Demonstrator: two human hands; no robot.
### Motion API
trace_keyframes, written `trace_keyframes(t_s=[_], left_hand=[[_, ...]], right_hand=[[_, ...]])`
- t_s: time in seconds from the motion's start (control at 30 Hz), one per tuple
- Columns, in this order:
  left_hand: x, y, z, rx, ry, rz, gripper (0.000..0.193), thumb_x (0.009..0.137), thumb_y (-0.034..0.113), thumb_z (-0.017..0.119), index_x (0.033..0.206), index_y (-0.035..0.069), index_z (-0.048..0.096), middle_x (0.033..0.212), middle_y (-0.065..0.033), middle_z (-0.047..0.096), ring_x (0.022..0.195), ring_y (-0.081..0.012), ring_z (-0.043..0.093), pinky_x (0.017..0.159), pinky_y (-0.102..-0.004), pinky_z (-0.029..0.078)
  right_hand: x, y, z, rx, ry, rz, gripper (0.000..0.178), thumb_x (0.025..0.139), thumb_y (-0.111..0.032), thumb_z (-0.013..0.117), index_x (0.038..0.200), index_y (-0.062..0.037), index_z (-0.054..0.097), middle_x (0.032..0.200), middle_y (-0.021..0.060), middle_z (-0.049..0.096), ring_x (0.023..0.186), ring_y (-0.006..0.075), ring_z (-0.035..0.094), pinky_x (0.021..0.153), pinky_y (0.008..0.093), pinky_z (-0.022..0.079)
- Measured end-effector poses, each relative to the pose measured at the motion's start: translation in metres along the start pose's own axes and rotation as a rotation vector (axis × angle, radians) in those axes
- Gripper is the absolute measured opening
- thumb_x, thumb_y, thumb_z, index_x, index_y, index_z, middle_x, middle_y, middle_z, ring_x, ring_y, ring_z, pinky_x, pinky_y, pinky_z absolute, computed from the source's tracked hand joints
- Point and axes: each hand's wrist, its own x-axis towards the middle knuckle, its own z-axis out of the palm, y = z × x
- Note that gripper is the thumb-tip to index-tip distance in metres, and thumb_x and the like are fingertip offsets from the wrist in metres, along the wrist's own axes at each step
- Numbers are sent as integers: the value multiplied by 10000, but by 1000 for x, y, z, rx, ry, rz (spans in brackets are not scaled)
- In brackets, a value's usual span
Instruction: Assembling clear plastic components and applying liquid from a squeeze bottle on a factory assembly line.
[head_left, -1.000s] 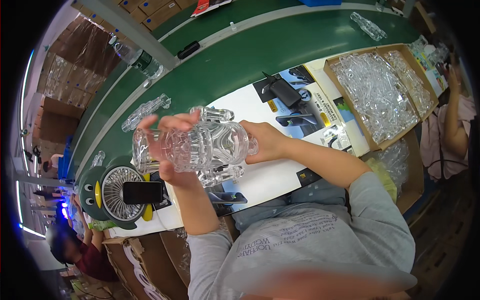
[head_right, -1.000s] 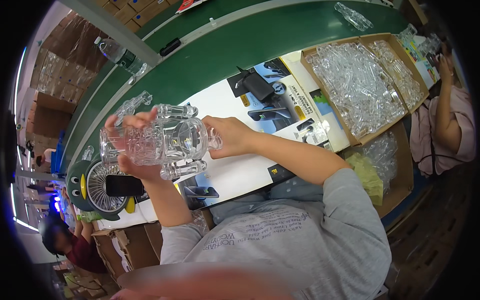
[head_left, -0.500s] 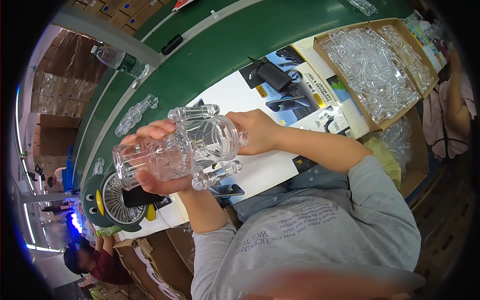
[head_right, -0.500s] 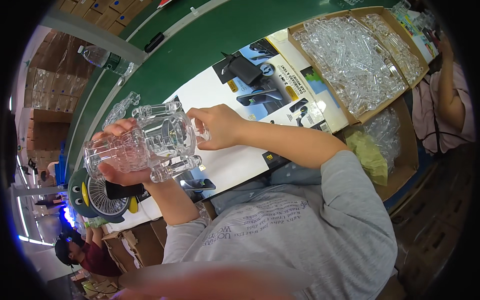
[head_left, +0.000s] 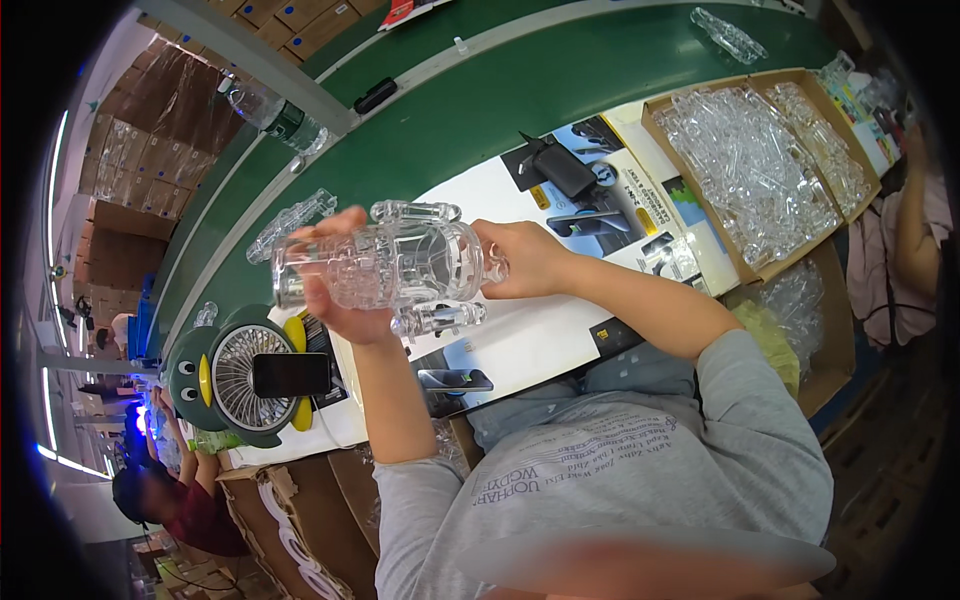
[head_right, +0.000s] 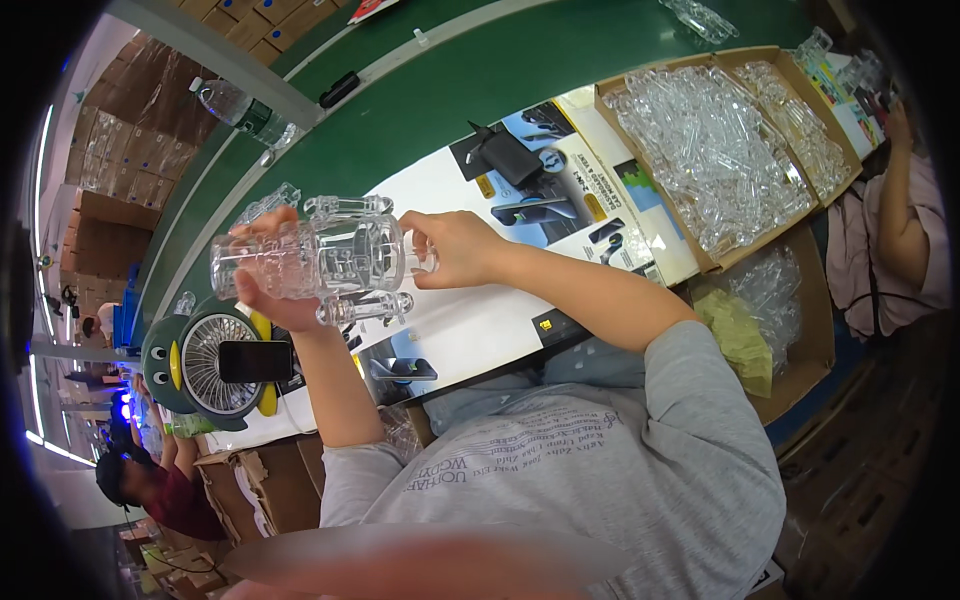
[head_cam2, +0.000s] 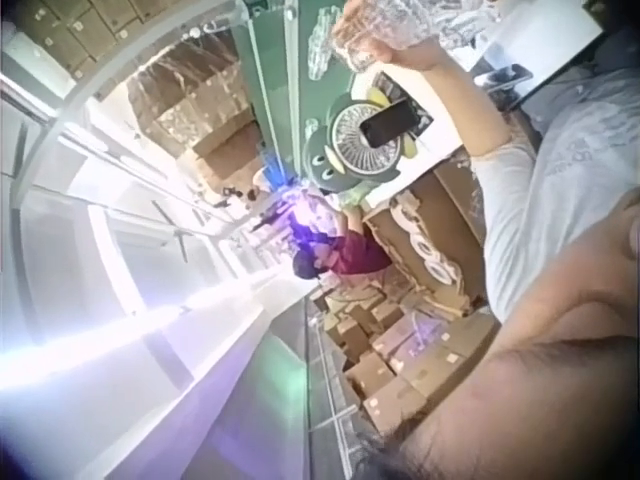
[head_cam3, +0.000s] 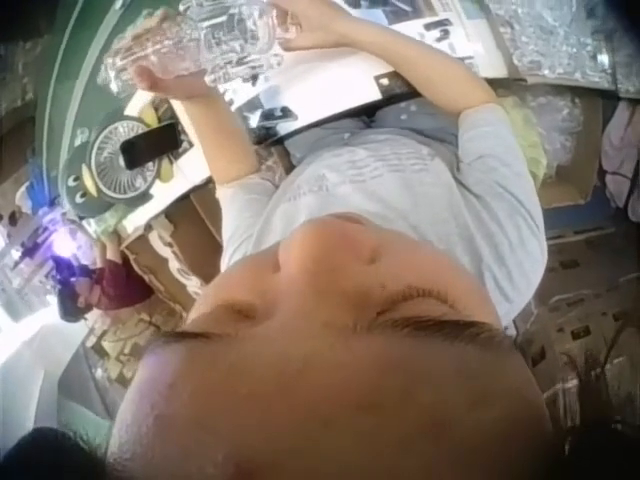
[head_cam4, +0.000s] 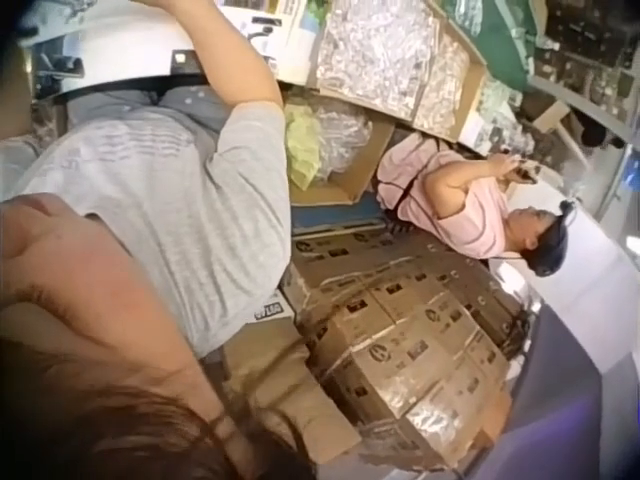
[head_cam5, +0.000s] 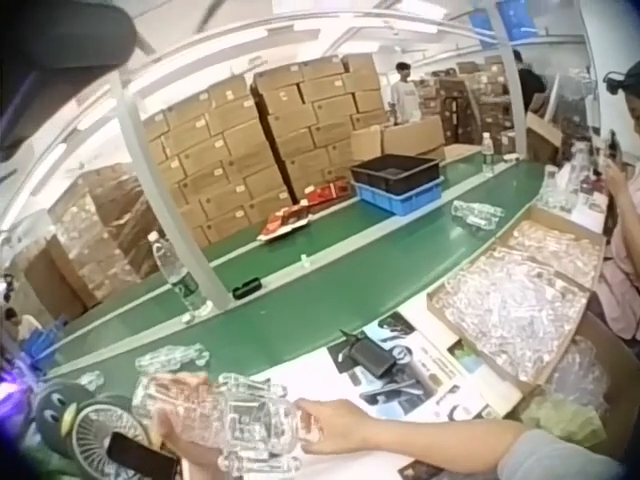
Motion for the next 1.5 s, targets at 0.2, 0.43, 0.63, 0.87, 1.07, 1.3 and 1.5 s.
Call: trace_keyframes(t_s=[0.2,0.43,0.63,0.87,1.07,1.3,1.5], left_hand=[[-12,-33,-32,77,347,-127,560,867,502,481,1268,131,360,1228,-124,447,1113,-246,450,923,-391,372],[-39,-86,-77,374,533,-355,272,928,250,454,1133,73,429,1020,-103,560,721,-136,557,685,-264,428],[-46,-115,-73,571,266,-216,172,910,85,468,1063,16,433,970,-90,535,594,-95,539,534,-196,420],[-46,-114,-67,606,241,-317,178,912,87,476,1061,7,424,934,-59,500,591,-76,518,544,-211,435],[-49,-112,-73,612,268,-322,163,906,84,485,1053,23,445,961,-78,516,571,-77,537,509,-190,413],[-42,-119,-65,613,262,-371,192,905,97,492,1067,14,430,933,-58,517,582,-77,516,537,-214,431],[-50,-111,-80,676,340,-280,164,900,118,524,1030,32,471,910,-42,530,577,-61,493,512,-205,413]], right_hand=[[14,-6,-23,-66,189,54,613,649,-361,762,1122,-70,501,912,105,615,828,256,615,714,322,489],[79,12,-108,-674,176,211,630,653,-478,726,1110,-88,538,867,92,633,832,276,619,721,366,489],[122,54,-191,-1077,-41,230,626,618,-458,735,1118,-132,547,925,96,643,911,281,609,756,392,487],[131,99,-231,-1061,-219,443,696,582,-408,782,1195,-197,530,1091,80,617,1048,267,566,855,424,448],[132,136,-191,-1370,-23,521,598,648,-270,752,1183,-279,486,1096,58,572,1085,249,511,833,466,424],[113,155,-192,-1326,334,478,406,808,-85,511,1180,-248,513,1117,75,547,1102,261,487,840,471,404],[74,75,-114,-777,375,194,339,778,-153,618,1109,-130,547,1076,93,580,1047,298,536,826,362,461]])
